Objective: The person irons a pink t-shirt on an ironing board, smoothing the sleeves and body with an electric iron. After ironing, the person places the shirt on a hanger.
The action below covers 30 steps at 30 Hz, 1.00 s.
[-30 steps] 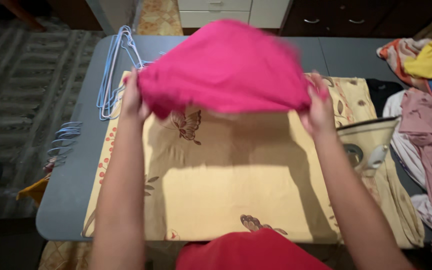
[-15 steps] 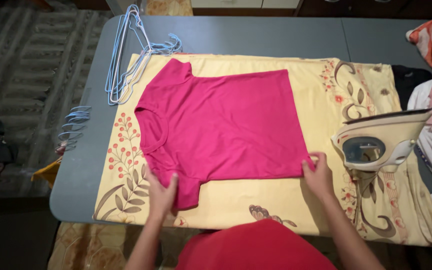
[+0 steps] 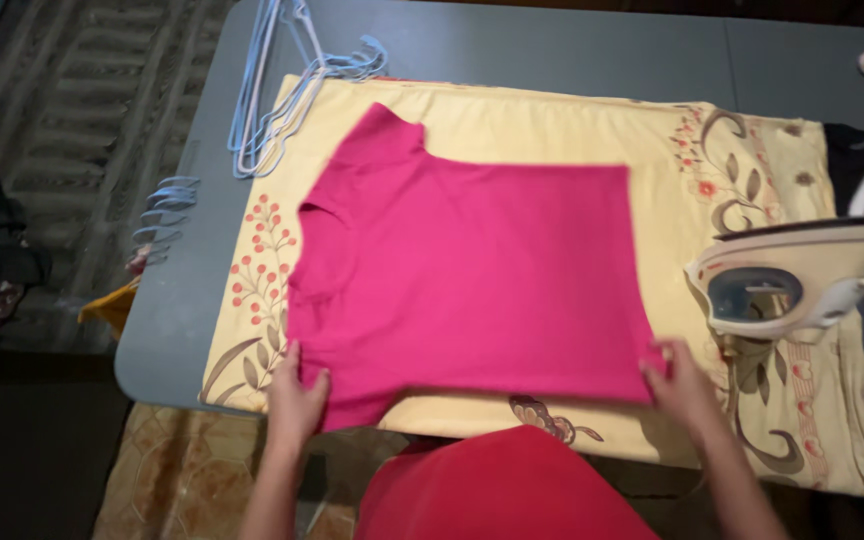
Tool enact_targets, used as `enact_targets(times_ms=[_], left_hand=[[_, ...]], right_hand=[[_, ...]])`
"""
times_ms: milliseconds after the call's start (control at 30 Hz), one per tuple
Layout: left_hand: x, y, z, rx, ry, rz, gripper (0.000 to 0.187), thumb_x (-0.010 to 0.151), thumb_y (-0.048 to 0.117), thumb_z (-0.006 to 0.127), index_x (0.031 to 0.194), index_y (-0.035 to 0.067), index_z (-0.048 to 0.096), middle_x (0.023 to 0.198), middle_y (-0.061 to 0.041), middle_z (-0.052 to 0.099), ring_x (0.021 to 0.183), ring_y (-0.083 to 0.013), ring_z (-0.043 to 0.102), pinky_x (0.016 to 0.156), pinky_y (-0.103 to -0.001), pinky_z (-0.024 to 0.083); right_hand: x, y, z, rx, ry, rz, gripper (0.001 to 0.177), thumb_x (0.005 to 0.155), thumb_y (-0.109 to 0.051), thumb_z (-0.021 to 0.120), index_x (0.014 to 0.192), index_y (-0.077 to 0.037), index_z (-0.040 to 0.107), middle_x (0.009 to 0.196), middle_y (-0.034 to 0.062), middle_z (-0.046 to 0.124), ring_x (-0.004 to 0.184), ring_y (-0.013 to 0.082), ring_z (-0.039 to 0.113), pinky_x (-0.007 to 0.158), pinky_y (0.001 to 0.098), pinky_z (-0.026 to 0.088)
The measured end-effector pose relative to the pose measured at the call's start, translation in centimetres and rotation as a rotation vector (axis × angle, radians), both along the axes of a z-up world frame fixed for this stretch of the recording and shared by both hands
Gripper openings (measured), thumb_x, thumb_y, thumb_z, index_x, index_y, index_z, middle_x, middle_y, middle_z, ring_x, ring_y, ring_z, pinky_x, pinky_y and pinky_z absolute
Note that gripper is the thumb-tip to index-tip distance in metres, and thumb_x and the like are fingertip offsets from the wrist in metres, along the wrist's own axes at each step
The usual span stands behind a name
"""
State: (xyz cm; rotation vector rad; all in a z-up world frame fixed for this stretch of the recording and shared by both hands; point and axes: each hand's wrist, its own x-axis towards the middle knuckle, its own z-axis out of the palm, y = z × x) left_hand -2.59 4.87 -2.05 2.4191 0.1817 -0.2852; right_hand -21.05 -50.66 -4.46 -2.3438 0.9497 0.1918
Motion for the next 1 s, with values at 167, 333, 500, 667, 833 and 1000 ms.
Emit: enact_targets(times_ms=[167, 333, 500, 667, 833, 1000], left_hand=[[-0.3, -0.1, -0.8, -0.099, -0.241, 0.122, 0.098, 0.085, 0.027, 0.078, 0.156, -0.007, 0.020, 0.122, -0.030, 0.061, 0.109, -0.0390, 0.062, 0.095, -0.046, 0.051], [4.1, -1.6, 0.5, -0.121, -0.156, 0.286, 0.081, 0.099, 0.028, 0.068, 0.160, -0.001, 0.023, 0.103, -0.021, 0.068, 0.093, -0.0313, 0.066, 0.085, -0.044, 0.052], [5.0, -0.7, 0.2, 0.050, -0.067, 0.293, 0.062, 0.104, 0.021, 0.055, 0.161, 0.010, 0.035, 0.101, -0.009, 0.071, 0.084, -0.0279, 0.069, 0.076, -0.042, 0.057], [6.2, -1.4, -1.9, 0.294, -0.555, 0.150, 0.047, 0.098, 0.014, 0.064, 0.142, 0.003, 0.052, 0.134, -0.016, 0.062, 0.122, -0.0298, 0.060, 0.101, -0.047, 0.047], [14.4, -6.0, -2.3, 0.154, -0.587, 0.010, 0.048, 0.099, 0.017, 0.064, 0.140, -0.005, 0.052, 0.141, -0.022, 0.053, 0.135, -0.0373, 0.052, 0.116, -0.049, 0.041], [22.6, -11.8, -2.5, -0.132, -0.326, 0.063, 0.042, 0.096, 0.017, 0.060, 0.135, 0.001, 0.055, 0.145, -0.022, 0.048, 0.124, -0.0380, 0.057, 0.106, -0.045, 0.047]], right_hand=[[-0.4, 1.3, -0.5, -0.045, 0.038, -0.044, 0.060, 0.091, -0.044, 0.072, 0.133, -0.007, 0.050, 0.093, 0.0247, 0.074, 0.085, 0.0379, 0.074, 0.078, 0.0473, 0.058], [3.0, 2.7, 1.0, -0.193, -0.161, -0.019, 0.047, 0.100, -0.039, 0.062, 0.133, -0.007, 0.052, 0.091, 0.0271, 0.071, 0.088, 0.0466, 0.070, 0.077, 0.0534, 0.055], [3.1, 4.4, 2.3, -0.258, -0.134, -0.030, 0.036, 0.106, -0.032, 0.053, 0.134, -0.010, 0.054, 0.095, 0.0272, 0.072, 0.090, 0.0482, 0.069, 0.077, 0.0558, 0.052], [3.7, 4.4, 1.6, -0.555, -0.253, 0.108, 0.036, 0.097, -0.025, 0.062, 0.126, -0.004, 0.056, 0.120, 0.0222, 0.064, 0.114, 0.0396, 0.062, 0.095, 0.0505, 0.049], [10.6, 2.2, -0.4, -0.391, -0.487, 0.137, 0.041, 0.096, -0.015, 0.067, 0.131, 0.002, 0.053, 0.132, 0.0249, 0.053, 0.120, 0.0378, 0.056, 0.104, 0.0482, 0.046], [20.1, -1.6, -1.9, -0.006, -0.537, -0.132, 0.043, 0.099, -0.011, 0.066, 0.136, 0.002, 0.050, 0.136, 0.0237, 0.055, 0.113, 0.0298, 0.063, 0.099, 0.0427, 0.054]])
